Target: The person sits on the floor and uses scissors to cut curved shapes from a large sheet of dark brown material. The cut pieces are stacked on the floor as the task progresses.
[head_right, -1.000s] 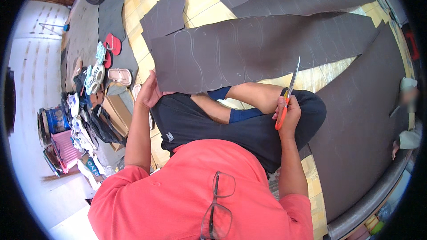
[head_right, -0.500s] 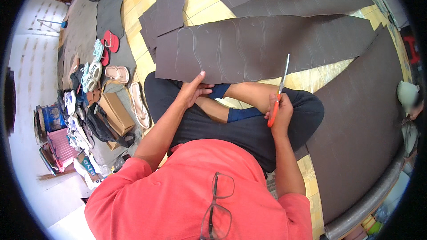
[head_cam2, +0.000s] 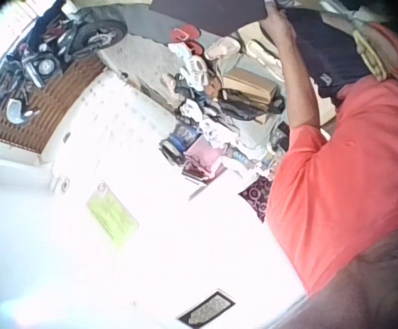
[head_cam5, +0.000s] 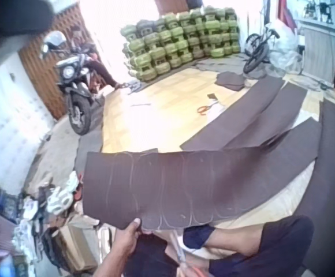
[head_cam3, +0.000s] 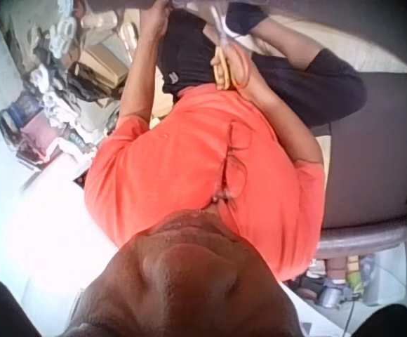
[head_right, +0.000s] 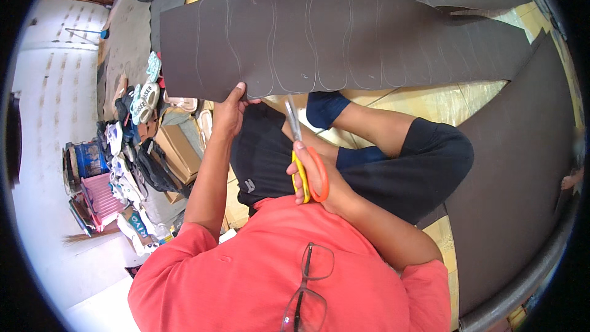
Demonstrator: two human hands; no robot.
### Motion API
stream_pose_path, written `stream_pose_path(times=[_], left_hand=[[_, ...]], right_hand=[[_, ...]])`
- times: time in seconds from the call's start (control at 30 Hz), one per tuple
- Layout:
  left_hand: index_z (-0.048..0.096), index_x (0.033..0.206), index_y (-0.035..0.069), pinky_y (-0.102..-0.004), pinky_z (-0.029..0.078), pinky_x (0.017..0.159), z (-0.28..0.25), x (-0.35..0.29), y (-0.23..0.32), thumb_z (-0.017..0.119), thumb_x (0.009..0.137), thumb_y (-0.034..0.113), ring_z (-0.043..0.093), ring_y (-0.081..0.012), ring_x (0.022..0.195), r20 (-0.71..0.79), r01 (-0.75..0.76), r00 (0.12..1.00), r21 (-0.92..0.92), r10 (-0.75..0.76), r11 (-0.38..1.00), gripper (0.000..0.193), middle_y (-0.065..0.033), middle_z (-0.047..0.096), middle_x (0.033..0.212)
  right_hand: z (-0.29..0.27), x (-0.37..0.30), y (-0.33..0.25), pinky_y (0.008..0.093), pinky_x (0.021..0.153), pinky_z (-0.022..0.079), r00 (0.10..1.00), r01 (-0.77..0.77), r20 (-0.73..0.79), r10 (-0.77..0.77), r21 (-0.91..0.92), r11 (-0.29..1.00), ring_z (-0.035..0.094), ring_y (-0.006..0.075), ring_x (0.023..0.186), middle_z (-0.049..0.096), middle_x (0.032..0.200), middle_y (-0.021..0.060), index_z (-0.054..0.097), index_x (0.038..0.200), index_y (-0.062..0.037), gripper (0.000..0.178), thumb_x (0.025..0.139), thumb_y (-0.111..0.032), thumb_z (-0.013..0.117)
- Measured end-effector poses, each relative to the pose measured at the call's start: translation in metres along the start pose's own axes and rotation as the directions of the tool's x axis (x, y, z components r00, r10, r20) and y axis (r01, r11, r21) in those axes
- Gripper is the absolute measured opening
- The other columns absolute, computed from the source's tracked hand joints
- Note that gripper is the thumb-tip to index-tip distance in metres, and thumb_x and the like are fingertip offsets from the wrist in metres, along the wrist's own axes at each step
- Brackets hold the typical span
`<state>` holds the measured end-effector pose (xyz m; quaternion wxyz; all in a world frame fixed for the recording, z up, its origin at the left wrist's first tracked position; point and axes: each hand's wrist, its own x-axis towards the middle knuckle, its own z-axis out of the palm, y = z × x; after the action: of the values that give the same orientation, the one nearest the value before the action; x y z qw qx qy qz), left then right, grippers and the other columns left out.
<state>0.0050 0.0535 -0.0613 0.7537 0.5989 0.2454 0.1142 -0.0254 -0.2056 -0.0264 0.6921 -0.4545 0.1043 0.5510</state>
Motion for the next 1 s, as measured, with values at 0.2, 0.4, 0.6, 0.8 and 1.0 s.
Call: stream_pose_path(times=[0.2,0.4,0.6,0.8,1.0], left_hand=[[0.052,0.119,-0.001,-0.0355,0.058,0.07,0.001,-0.007,0.005,0.052,0.095,0.006,0.065,-0.0236,0.091,-0.011,-0.035,0.999,-0.015,0.035,0.999,0.025,-0.012,0.061,0.108],[0.053,0.119,0.0,-0.0359,0.057,0.07,0.005,-0.019,0.007,0.051,0.095,0.005,0.064,-0.0238,0.091,0.013,-0.033,0.999,-0.024,0.033,0.999,0.024,-0.0123,0.061,0.107],[0.053,0.12,0.001,-0.0368,0.058,0.069,0.008,-0.029,0.005,0.051,0.096,0.004,0.065,-0.0238,0.09,-0.001,-0.014,1.0,-0.037,0.014,0.999,0.024,-0.0119,0.061,0.108],[0.054,0.117,-0.001,-0.0367,0.058,0.07,0.009,-0.032,0.007,0.052,0.096,0.006,0.065,-0.0228,0.092,-0.013,-0.011,1.0,-0.049,0.01,0.999,0.022,-0.0112,0.06,0.108],[0.052,0.12,0.0,-0.0346,0.059,0.066,0.003,-0.032,0.003,0.053,0.094,0.004,0.065,-0.0239,0.091,-0.022,0.067,0.997,-0.097,-0.069,0.993,0.026,-0.0117,0.06,0.109]], right_hand=[[0.002,0.047,0.012,0.0297,0.05,0.053,0.993,-0.105,0.054,0.109,-0.064,0.992,0.056,0.0177,0.05,0.051,0.065,0.005,0.052,0.094,0.0002,0.066,0.093,-0.065,0.041],[0.01,0.062,0.01,0.0289,0.053,0.052,0.998,0.039,-0.03,-0.048,-0.248,0.968,0.055,0.016,0.053,0.051,0.068,0.0035,0.048,0.094,-0.0024,0.063,0.092,-0.065,0.042],[0.011,0.064,0.013,0.0264,0.048,0.048,0.99,0.13,-0.013,-0.138,-0.27,0.954,0.051,0.0126,0.05,0.045,0.061,0.0016,0.045,0.082,-0.0055,0.062,0.094,-0.066,0.038],[-0.001,0.058,0.006,0.0278,0.043,0.048,0.996,0.087,0.005,-0.088,-0.268,0.96,0.052,0.0143,0.046,0.047,0.059,0.004,0.05,0.083,-0.002,0.063,0.092,-0.064,0.044],[0.003,0.05,0.006,0.0261,0.034,0.044,0.987,0.139,-0.039,-0.154,-0.26,0.956,0.049,0.0129,0.039,0.047,0.054,0.0044,0.054,0.079,0.0034,0.065,0.094,-0.06,0.046]])
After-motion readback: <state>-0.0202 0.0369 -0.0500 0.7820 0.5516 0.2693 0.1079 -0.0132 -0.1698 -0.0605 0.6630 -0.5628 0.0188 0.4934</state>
